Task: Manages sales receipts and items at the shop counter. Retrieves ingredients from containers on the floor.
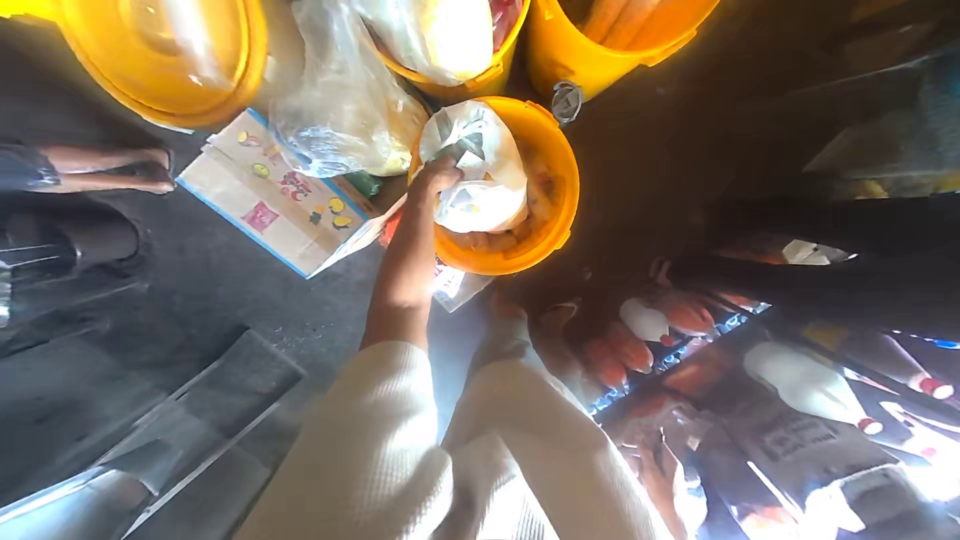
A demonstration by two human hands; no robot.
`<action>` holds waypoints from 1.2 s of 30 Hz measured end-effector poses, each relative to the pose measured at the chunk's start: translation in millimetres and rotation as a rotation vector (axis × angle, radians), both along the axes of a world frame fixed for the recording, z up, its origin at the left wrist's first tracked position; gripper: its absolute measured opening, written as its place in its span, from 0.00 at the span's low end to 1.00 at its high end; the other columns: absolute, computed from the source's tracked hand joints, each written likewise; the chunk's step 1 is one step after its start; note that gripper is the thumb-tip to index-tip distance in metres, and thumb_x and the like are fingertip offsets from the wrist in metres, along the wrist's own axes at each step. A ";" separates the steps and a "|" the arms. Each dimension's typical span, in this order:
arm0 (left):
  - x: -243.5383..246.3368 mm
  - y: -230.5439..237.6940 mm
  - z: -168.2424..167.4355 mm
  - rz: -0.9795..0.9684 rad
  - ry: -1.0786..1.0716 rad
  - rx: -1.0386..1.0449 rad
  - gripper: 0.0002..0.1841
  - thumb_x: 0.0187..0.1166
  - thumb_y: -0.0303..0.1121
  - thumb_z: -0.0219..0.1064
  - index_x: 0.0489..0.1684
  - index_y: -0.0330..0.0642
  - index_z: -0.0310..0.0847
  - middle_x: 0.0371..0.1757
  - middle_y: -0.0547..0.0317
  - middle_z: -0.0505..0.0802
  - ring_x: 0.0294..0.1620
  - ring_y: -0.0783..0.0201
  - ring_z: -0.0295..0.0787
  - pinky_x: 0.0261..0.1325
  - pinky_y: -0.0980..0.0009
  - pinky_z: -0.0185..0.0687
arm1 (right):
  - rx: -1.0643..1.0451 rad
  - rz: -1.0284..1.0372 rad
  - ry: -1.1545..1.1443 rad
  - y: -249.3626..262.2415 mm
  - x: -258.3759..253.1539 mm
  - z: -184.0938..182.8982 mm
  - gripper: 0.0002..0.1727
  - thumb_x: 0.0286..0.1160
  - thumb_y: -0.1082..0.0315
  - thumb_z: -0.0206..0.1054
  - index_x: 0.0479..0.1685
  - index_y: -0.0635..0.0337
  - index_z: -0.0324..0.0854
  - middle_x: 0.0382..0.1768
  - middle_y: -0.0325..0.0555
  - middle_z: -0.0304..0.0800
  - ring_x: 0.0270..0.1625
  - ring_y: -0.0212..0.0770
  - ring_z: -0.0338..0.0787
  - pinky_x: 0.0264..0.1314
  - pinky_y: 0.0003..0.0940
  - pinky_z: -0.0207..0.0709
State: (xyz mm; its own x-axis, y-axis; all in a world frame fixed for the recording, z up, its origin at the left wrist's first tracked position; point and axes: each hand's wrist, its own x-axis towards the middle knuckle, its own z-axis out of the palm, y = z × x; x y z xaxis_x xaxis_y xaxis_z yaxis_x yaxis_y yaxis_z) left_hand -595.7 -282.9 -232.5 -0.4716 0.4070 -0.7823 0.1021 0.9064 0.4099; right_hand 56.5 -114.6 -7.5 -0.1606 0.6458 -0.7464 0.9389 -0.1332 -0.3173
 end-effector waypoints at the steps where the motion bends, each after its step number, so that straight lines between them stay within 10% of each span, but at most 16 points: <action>1: 1.9 2.8 -6.9 -0.021 0.033 -0.035 0.25 0.84 0.47 0.64 0.60 0.29 0.84 0.63 0.28 0.88 0.70 0.31 0.81 0.76 0.27 0.62 | -0.004 0.009 -0.004 -1.7 -0.2 -0.8 0.19 0.87 0.63 0.58 0.62 0.68 0.83 0.44 0.50 0.96 0.44 0.39 0.95 0.52 0.41 0.89; 9: -1.6 24.0 -46.4 0.051 0.088 -0.017 0.29 0.83 0.56 0.63 0.58 0.33 0.85 0.62 0.32 0.89 0.69 0.35 0.83 0.70 0.29 0.70 | -0.030 0.051 -0.033 -0.3 -9.2 3.0 0.18 0.88 0.63 0.58 0.65 0.63 0.84 0.48 0.49 0.95 0.46 0.39 0.94 0.53 0.42 0.88; 13: 5.8 2.0 -10.6 0.190 0.216 -0.085 0.37 0.75 0.67 0.64 0.66 0.42 0.84 0.64 0.36 0.89 0.68 0.35 0.84 0.67 0.27 0.74 | -0.030 0.003 -0.022 2.0 -2.9 5.5 0.18 0.88 0.63 0.58 0.65 0.64 0.83 0.47 0.49 0.95 0.45 0.40 0.94 0.50 0.41 0.88; 17: 17.4 -18.4 18.5 0.249 0.329 -0.145 0.28 0.82 0.54 0.63 0.67 0.40 0.81 0.64 0.37 0.89 0.69 0.36 0.84 0.67 0.31 0.76 | -0.010 0.055 -0.016 0.8 1.6 -3.3 0.18 0.88 0.61 0.59 0.63 0.62 0.85 0.39 0.45 0.94 0.32 0.34 0.87 0.39 0.36 0.82; 20: 29.8 -22.4 0.5 0.052 0.309 -0.142 0.21 0.82 0.44 0.66 0.69 0.45 0.83 0.68 0.36 0.87 0.70 0.33 0.83 0.66 0.29 0.76 | -0.068 0.094 -0.009 2.9 -8.0 -11.8 0.17 0.88 0.63 0.59 0.63 0.63 0.85 0.42 0.48 0.95 0.41 0.40 0.93 0.51 0.43 0.86; 25: 42.8 4.5 -35.5 -0.134 0.307 0.095 0.15 0.85 0.34 0.63 0.64 0.50 0.87 0.66 0.47 0.90 0.72 0.42 0.83 0.72 0.36 0.76 | -0.017 0.083 -0.009 9.1 -13.8 -11.5 0.17 0.87 0.64 0.58 0.63 0.63 0.85 0.38 0.46 0.94 0.30 0.35 0.86 0.38 0.38 0.82; 30: 87.6 25.9 -36.4 -0.280 0.414 0.035 0.25 0.86 0.34 0.59 0.83 0.43 0.71 0.87 0.51 0.73 0.88 0.37 0.63 0.71 0.25 0.65 | -0.023 0.032 -0.019 3.9 1.5 -10.1 0.17 0.87 0.61 0.59 0.62 0.63 0.85 0.37 0.44 0.92 0.27 0.32 0.83 0.35 0.33 0.81; 33: 112.1 16.4 -32.8 -0.219 0.371 -0.105 0.39 0.86 0.34 0.57 0.97 0.61 0.42 0.97 0.48 0.46 0.93 0.25 0.31 0.76 0.13 0.39 | -0.048 0.023 -0.034 -2.5 6.1 -10.8 0.17 0.88 0.63 0.58 0.62 0.63 0.84 0.37 0.43 0.93 0.29 0.31 0.85 0.36 0.32 0.81; 36: 114.9 16.3 -46.9 -0.190 0.393 -0.147 0.42 0.86 0.40 0.57 0.98 0.70 0.34 0.98 0.46 0.39 0.93 0.23 0.25 0.75 0.12 0.36 | -0.063 0.051 -0.046 -6.7 3.0 -15.6 0.16 0.86 0.65 0.59 0.61 0.62 0.86 0.39 0.44 0.94 0.35 0.33 0.89 0.43 0.34 0.84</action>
State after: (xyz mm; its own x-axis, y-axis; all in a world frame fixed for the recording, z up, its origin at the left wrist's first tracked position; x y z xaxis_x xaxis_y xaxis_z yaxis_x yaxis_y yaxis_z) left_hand -480.8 -266.7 -279.4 -0.6718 0.4130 -0.6149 0.3938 0.9022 0.1758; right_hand 59.4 -121.3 -23.1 -0.1566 0.5893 -0.7926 0.9584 -0.1032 -0.2661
